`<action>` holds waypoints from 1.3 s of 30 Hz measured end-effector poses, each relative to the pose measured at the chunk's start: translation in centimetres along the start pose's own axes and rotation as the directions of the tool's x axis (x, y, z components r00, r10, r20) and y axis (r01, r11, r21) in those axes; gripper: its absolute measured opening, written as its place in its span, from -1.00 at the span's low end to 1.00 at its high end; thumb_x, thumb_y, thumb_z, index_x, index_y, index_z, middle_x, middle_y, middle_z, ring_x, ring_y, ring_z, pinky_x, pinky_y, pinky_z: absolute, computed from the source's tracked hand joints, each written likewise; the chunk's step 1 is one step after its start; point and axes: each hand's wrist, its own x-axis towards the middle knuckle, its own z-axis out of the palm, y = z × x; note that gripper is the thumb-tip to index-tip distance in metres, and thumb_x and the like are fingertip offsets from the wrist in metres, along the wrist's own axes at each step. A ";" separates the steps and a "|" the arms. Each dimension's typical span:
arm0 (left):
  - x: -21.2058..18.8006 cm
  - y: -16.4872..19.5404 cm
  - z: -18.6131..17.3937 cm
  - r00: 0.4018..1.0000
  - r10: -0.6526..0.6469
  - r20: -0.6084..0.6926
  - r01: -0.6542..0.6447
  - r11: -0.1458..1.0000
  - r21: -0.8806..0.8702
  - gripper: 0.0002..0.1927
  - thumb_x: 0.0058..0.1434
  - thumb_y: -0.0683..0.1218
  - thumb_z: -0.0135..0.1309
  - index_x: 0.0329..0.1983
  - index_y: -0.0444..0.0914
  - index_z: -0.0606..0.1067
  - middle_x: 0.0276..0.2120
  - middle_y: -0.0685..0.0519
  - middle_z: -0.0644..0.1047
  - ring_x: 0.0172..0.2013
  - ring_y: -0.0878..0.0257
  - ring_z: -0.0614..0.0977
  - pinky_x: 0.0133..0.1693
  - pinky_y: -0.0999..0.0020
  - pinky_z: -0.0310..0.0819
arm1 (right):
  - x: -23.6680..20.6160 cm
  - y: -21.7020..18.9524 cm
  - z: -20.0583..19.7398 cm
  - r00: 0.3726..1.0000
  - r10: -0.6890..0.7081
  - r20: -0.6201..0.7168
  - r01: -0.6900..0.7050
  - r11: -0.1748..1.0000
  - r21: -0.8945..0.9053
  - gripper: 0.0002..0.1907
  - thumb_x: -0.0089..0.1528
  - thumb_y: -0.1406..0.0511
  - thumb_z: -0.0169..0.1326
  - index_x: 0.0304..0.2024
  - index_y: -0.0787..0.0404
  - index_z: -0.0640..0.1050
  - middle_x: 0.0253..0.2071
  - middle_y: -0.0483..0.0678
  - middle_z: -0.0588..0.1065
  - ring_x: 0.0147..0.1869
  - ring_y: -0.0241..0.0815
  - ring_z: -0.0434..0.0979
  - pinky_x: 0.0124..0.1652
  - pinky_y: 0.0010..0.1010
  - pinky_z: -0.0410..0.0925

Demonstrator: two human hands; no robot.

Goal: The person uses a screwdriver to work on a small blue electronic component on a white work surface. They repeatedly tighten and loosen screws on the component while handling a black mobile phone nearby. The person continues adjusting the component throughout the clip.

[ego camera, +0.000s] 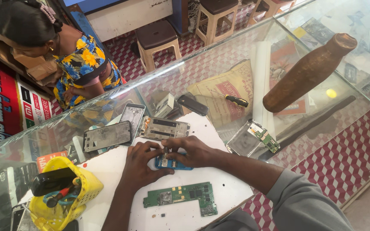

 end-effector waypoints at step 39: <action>-1.6 -2.3 -0.1 0.999 0.035 0.003 -0.035 0.999 -0.021 -0.34 -0.25 0.30 0.50 -0.08 -0.04 0.68 -0.03 0.21 0.53 -0.01 0.17 0.47 0.07 0.13 0.19 | 0.1 1.8 1.4 0.991 -0.117 -0.060 0.114 0.992 -0.049 -0.29 0.25 0.50 0.27 0.31 0.03 0.22 -0.10 0.05 0.61 -0.28 -0.19 0.71 -0.34 -0.36 0.56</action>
